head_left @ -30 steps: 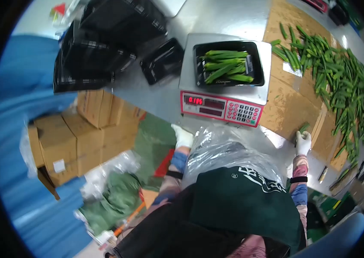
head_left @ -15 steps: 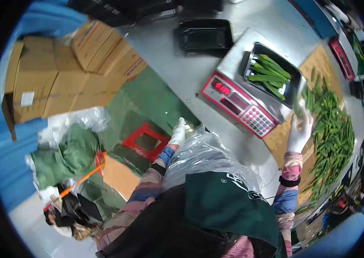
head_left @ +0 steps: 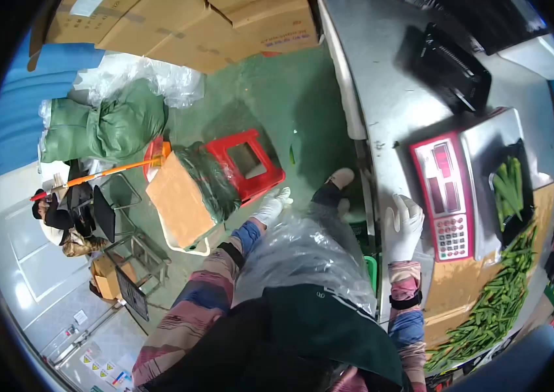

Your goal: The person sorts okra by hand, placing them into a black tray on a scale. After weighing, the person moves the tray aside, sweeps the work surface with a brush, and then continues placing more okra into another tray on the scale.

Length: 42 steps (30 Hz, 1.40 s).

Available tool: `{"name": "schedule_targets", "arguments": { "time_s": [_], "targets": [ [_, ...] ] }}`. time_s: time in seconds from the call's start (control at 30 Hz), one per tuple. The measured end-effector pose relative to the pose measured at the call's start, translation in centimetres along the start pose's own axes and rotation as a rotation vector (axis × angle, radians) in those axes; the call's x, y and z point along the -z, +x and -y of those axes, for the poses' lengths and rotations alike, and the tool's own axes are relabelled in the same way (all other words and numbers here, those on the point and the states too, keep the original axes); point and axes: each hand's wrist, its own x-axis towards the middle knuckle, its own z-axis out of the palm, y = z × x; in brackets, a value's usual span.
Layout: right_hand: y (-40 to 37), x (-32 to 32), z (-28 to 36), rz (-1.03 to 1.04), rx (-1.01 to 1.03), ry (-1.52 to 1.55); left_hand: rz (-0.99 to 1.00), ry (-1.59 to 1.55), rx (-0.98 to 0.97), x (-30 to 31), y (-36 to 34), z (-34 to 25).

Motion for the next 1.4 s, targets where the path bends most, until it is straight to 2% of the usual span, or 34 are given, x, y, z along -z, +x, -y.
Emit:
{"name": "schedule_targets", "arguments": {
  "time_s": [0.07,0.17,0.2,0.27,0.3,0.4,0.47,0.5,0.53,0.57,0.67,0.73,0.77,0.9,0.97,1.0,1.03,1.07,1.1,1.13,1.2,1.27,1.33,1.4],
  "targets": [
    [-0.3,-2.1,-0.5,0.056,-0.013,0.043,-0.012,0.035,0.028,1.6,2.9,1.8],
    [-0.4,-3.0,-0.4,0.032,-0.051,0.035,-0.011,0.205,0.017,3.0,10.0,4.8],
    [-0.8,-4.1,-0.5,-0.022,-0.042,0.010,-0.078,0.290,-0.056,3.3,13.3,7.1],
    [-0.7,-3.7,0.1,0.044,-0.071,-0.096,-0.203,0.466,-0.210,2.7,21.0,11.7],
    [-1.1,-3.1,0.2,0.135,-0.118,-0.165,-0.246,0.554,-0.246,1.4,22.4,10.7],
    [-1.4,-4.6,-0.5,0.222,-0.168,-0.248,0.030,1.448,-0.258,-0.5,31.9,10.2],
    [-1.2,-6.5,-1.5,0.268,-0.177,-0.283,-0.187,0.912,0.036,-2.0,36.4,9.8],
    [-1.0,-7.8,-2.0,0.288,-0.181,-0.296,-0.336,0.937,0.065,-2.7,39.4,11.6],
    [-0.9,-8.6,-2.6,0.307,-0.174,-0.309,-0.436,0.923,-0.041,-2.4,43.1,14.6],
    [-0.7,-9.7,-3.3,0.324,-0.170,-0.320,-0.499,0.767,-0.062,-2.5,45.6,16.3],
    [-0.3,-11.0,-4.3,0.364,-0.178,-0.341,-0.636,0.828,0.058,-4.2,47.7,17.1],
    [-0.1,-11.1,-4.3,0.370,-0.185,-0.348,-0.614,0.651,-0.028,-3.0,50.7,21.2],
    [-0.1,-10.8,-4.1,0.367,-0.188,-0.344,-0.514,0.630,0.044,-2.8,49.7,20.3],
    [-1.1,-6.8,-2.1,0.303,-0.197,-0.308,-0.367,0.627,-0.155,-4.3,43.1,16.8],
    [-1.8,-4.0,-0.6,0.247,-0.234,-0.277,-0.294,0.651,-0.242,-6.2,36.8,12.0],
    [-1.9,-3.0,0.0,0.223,-0.255,-0.253,-0.115,0.486,-0.189,-7.1,32.2,7.6],
    [-1.0,-2.4,0.8,0.213,-0.269,-0.212,-0.043,0.424,-0.386,-8.1,28.0,4.4],
    [1.9,-2.5,1.6,0.240,-0.149,-0.247,0.035,0.317,-0.402,-8.9,24.4,1.9],
    [3.2,-2.1,1.8,0.217,-0.163,-0.054,0.083,0.252,-0.428,-10.1,19.3,-2.3],
    [2.8,-2.1,1.5,0.060,-0.093,0.013,0.124,0.199,-0.444,-10.7,14.2,-6.5],
    [1.6,-2.5,0.1,-0.072,-0.028,0.139,0.070,0.278,-0.561,-11.3,7.4,-12.1],
    [-0.3,-3.8,-0.9,-0.032,-0.070,0.265,-0.017,0.300,-0.735,-12.0,2.5,-17.1],
    [-0.7,-3.2,0.3,-0.122,-0.114,0.156,-0.096,0.277,-0.944,-13.9,-3.0,-20.8],
    [-1.1,-2.3,0.8,-0.004,-0.201,0.177,-0.067,0.201,-1.079,-16.5,-7.9,-24.4]
  ]
}}
